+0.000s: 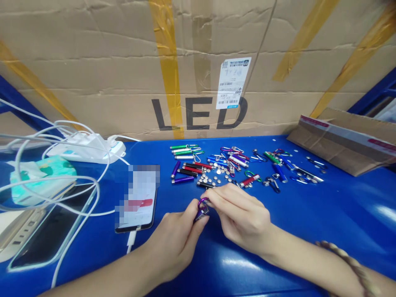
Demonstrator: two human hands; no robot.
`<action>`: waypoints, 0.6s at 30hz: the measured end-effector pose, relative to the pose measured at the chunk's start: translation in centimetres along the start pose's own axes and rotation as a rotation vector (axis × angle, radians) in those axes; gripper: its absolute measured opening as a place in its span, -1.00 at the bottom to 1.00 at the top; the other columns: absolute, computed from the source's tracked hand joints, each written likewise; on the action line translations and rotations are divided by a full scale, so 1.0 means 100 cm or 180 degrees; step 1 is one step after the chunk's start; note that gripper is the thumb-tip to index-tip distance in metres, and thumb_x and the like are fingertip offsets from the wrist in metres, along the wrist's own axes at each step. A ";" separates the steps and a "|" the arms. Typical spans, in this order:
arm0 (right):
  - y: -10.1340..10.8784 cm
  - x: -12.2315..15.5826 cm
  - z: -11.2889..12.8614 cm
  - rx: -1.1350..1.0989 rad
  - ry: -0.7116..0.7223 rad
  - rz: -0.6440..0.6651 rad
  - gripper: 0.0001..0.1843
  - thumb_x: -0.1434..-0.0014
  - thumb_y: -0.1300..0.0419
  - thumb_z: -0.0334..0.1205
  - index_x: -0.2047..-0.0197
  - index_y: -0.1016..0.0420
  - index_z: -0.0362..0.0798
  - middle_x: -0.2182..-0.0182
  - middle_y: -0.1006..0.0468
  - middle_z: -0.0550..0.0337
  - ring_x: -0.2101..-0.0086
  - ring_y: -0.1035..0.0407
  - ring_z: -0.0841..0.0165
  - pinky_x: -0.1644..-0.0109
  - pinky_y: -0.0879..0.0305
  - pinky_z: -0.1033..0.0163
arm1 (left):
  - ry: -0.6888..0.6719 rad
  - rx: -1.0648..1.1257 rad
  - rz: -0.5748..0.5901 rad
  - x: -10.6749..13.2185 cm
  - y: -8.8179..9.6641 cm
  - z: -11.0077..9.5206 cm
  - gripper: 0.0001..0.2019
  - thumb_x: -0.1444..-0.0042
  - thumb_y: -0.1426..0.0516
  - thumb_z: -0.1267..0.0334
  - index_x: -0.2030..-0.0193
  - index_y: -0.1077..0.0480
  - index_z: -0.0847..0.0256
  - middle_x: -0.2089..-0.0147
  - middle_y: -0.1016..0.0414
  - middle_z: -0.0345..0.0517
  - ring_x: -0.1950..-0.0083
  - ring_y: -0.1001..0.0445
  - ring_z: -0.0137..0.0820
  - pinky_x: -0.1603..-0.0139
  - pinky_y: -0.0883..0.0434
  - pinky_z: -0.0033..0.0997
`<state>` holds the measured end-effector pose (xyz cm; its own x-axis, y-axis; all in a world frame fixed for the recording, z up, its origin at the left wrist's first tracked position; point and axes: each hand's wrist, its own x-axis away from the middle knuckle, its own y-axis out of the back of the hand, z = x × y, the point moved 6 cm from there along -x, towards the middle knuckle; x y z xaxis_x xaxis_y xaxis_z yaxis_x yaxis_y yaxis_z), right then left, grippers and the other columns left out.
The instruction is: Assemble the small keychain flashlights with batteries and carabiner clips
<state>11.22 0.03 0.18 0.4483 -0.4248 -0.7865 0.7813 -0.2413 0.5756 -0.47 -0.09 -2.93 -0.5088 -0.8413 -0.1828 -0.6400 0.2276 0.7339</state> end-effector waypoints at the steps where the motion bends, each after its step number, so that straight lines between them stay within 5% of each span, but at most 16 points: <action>1: 0.000 0.000 0.000 -0.0059 -0.0055 -0.0018 -0.62 -0.09 -0.03 -0.61 0.04 -0.36 -0.14 0.31 -0.55 0.07 0.31 -0.40 0.34 0.26 -0.41 0.26 | 0.0005 0.0080 -0.0014 0.000 0.000 0.000 -0.91 -0.26 0.15 0.31 0.22 -0.13 0.14 0.63 0.12 -0.44 0.71 0.05 -0.48 0.67 0.07 -0.48; 9: -0.001 -0.007 -0.011 -0.0615 -0.0992 -0.0138 -0.82 -0.16 -0.10 -0.45 0.25 -0.52 -0.12 0.40 -0.57 0.10 0.39 -0.45 0.36 0.32 -0.42 0.27 | 0.0141 0.0180 -0.0222 -0.002 0.007 0.003 -0.90 -0.27 0.14 0.34 0.29 -0.07 0.08 0.62 0.06 -0.44 0.71 0.04 -0.50 0.66 0.05 -0.51; 15: -0.001 -0.014 -0.023 -0.1551 -0.1334 0.1012 -0.63 -0.32 0.07 -0.26 0.28 -0.55 -0.13 0.64 -0.42 0.29 0.61 -0.34 0.51 0.47 -0.33 0.41 | 0.0468 0.0458 -0.0516 -0.007 0.021 0.016 -0.86 -0.28 0.14 0.23 0.32 -0.10 0.10 0.60 -0.09 -0.39 0.63 -0.10 -0.47 0.59 -0.08 -0.51; 18: 0.007 -0.016 -0.034 -0.1094 -0.1297 0.0974 -0.66 -0.31 0.08 -0.23 0.10 -0.50 -0.11 0.48 -0.53 0.20 0.47 -0.43 0.44 0.34 -0.37 0.35 | 0.0766 0.0490 -0.0514 -0.015 0.027 0.033 -0.84 -0.28 0.13 0.17 0.34 -0.09 0.11 0.57 -0.11 -0.37 0.58 -0.13 -0.47 0.56 -0.09 -0.51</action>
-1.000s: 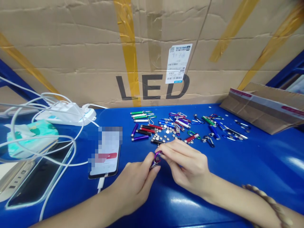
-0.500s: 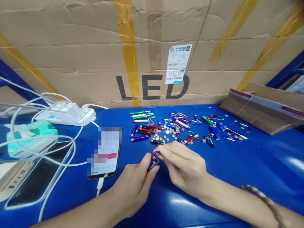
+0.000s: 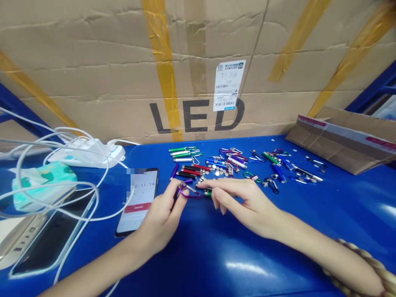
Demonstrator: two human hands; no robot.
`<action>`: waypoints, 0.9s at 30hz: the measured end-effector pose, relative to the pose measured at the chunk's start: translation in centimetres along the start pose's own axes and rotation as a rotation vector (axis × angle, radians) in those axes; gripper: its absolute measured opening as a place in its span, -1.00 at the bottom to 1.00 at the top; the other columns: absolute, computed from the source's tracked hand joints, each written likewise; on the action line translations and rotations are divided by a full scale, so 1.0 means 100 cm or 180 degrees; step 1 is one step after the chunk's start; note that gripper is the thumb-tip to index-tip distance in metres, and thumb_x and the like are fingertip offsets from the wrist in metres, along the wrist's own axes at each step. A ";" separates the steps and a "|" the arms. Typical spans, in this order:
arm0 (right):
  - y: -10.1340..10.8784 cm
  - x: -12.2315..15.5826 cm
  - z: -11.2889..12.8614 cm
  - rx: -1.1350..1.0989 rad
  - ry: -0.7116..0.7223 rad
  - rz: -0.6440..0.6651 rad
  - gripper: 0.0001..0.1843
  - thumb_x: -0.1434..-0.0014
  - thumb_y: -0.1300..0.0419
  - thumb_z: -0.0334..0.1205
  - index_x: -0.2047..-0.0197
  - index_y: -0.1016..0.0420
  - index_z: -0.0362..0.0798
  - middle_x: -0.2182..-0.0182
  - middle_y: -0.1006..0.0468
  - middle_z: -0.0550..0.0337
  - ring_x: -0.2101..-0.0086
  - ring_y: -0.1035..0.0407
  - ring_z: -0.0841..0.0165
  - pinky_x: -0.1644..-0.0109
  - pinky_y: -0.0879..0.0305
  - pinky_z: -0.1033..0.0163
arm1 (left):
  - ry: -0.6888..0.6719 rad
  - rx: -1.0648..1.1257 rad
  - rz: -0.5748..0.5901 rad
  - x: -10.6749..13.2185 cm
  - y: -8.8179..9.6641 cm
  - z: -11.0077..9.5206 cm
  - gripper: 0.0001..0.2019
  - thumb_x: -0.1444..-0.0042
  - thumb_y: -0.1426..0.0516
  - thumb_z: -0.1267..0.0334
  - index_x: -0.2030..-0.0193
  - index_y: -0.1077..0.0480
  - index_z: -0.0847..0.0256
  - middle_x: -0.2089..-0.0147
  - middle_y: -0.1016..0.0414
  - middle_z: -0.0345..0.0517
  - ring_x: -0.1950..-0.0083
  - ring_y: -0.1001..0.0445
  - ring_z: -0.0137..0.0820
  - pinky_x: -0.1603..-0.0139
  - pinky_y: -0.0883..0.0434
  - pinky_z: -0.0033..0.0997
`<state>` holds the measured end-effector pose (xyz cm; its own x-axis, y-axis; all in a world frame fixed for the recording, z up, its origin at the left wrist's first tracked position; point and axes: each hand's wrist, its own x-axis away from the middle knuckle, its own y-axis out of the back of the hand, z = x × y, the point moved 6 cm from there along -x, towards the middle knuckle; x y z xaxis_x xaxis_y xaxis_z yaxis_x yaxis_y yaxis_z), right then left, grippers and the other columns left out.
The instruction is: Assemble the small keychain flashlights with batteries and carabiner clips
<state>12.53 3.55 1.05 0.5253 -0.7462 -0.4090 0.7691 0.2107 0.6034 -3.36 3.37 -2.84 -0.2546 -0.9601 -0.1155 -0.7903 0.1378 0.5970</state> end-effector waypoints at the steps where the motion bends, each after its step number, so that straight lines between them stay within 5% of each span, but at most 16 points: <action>1: 0.004 -0.001 -0.003 0.0291 0.0039 -0.0109 -0.69 -0.29 0.03 -0.23 0.07 -0.49 -0.10 0.39 -0.56 0.16 0.39 -0.46 0.40 0.27 -0.38 0.31 | 0.0034 -0.0019 0.0031 -0.005 0.002 0.003 -0.83 -0.28 0.14 0.16 0.33 -0.09 0.11 0.55 -0.12 -0.37 0.57 -0.13 -0.47 0.55 -0.09 -0.51; 4: 0.004 -0.002 -0.018 0.0634 -0.0108 -0.0153 -0.67 -0.23 -0.08 -0.18 -0.03 -0.41 -0.06 0.18 -0.53 0.08 0.30 -0.45 0.36 0.22 -0.40 0.26 | -0.0012 -0.0051 0.0284 -0.017 0.005 0.004 -0.84 -0.29 0.14 0.17 0.31 -0.10 0.12 0.54 -0.14 -0.36 0.54 -0.15 -0.46 0.51 -0.13 -0.50; 8: -0.011 0.000 -0.027 -0.0004 -0.0135 0.0237 -0.40 -0.15 -0.17 -0.20 -0.24 -0.13 0.02 -0.01 -0.41 0.05 0.35 -0.43 0.44 0.38 -0.41 0.34 | -0.0258 0.0014 0.0840 -0.020 -0.004 -0.009 -0.86 -0.28 0.13 0.21 0.17 -0.18 0.15 0.52 -0.22 -0.35 0.50 -0.24 -0.46 0.44 -0.23 -0.49; 17: -0.003 -0.003 -0.020 0.0101 -0.0013 -0.0183 -0.65 -0.13 -0.10 -0.37 0.00 -0.46 -0.09 0.42 -0.58 0.18 0.47 -0.42 0.42 0.41 -0.34 0.36 | -0.0336 -0.0309 0.0851 -0.025 -0.016 -0.029 -0.75 -0.30 0.17 0.14 -0.04 -0.11 0.15 0.56 -0.15 -0.40 0.57 -0.22 -0.45 0.54 -0.17 -0.51; 22: 0.011 -0.007 -0.030 0.0286 -0.0086 -0.0315 -0.75 -0.20 -0.06 -0.34 0.21 -0.57 -0.09 0.40 -0.58 0.10 0.41 -0.39 0.36 0.32 -0.30 0.29 | -0.0483 -0.0653 0.1247 -0.047 -0.012 -0.031 -0.77 -0.28 0.09 0.19 0.17 -0.34 0.18 0.60 -0.29 -0.34 0.57 -0.30 -0.45 0.49 -0.24 -0.47; 27: 0.017 -0.011 -0.048 0.0126 -0.0366 -0.0383 -0.76 -0.20 -0.07 -0.31 0.21 -0.57 -0.14 0.41 -0.59 0.10 0.46 -0.42 0.38 0.35 -0.36 0.28 | -0.0698 -0.0850 0.1178 -0.074 -0.010 -0.039 -0.78 -0.26 -0.03 0.20 0.06 -0.35 0.27 0.20 -0.46 -0.11 0.27 -0.47 -0.38 0.23 -0.43 -0.27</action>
<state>15.01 7.76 -0.75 0.3834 -0.8323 -0.4003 0.8078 0.0921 0.5822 1.49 9.38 0.55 -0.6245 -0.7810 -0.0045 -0.4620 0.3647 0.8084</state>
